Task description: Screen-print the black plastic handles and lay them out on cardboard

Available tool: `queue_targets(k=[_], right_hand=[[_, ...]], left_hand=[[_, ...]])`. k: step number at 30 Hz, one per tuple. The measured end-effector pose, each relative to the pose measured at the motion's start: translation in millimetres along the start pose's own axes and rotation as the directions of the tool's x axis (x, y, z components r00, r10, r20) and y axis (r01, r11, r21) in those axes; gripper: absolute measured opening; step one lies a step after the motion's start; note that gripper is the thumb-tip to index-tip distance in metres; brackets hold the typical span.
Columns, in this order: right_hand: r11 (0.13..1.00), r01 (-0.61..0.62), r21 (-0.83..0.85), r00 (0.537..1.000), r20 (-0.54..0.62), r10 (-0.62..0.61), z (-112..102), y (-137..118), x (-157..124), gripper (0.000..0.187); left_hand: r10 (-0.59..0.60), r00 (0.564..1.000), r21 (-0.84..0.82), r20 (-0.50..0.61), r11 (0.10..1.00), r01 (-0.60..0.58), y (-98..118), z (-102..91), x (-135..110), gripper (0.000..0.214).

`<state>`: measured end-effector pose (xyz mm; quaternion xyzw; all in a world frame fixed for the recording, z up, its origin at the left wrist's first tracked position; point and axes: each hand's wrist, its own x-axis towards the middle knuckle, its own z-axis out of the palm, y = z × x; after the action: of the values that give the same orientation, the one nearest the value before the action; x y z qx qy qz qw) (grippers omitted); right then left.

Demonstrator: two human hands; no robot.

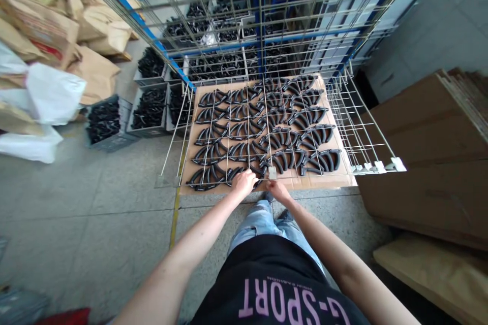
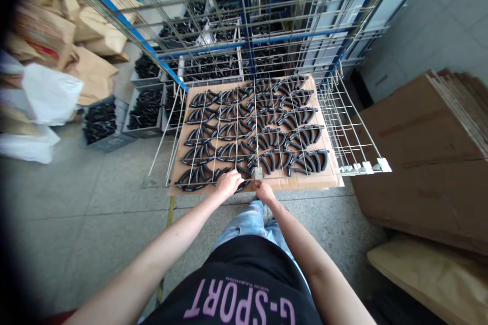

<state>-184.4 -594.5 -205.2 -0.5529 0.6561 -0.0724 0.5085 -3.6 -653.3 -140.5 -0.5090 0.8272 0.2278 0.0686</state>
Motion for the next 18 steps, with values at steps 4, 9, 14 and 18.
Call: queue_targets(k=[4,9,14,18], right_hand=[[0.992,-0.122,0.035,0.99,-0.07,0.124,-17.1,16.8,-16.4,0.042],[0.975,-0.193,0.112,0.967,-0.147,0.209,-23.5,19.8,-22.5,0.048],[0.956,-0.204,0.208,0.962,-0.137,0.235,-14.5,15.8,-17.7,0.038],[0.933,-0.215,0.289,0.962,-0.103,0.253,-12.6,15.1,-7.3,0.037]], left_hand=[[0.015,0.999,-0.003,0.039,1.0,-0.015,-4.2,5.9,7.8,0.033],[0.033,0.996,-0.013,0.081,0.999,-0.032,-7.3,1.6,12.6,0.033],[0.017,0.992,0.003,0.129,1.0,-0.017,-4.7,-4.0,14.8,0.031],[-0.001,0.988,0.012,0.156,1.0,0.0,-5.6,-3.5,16.4,0.031]])
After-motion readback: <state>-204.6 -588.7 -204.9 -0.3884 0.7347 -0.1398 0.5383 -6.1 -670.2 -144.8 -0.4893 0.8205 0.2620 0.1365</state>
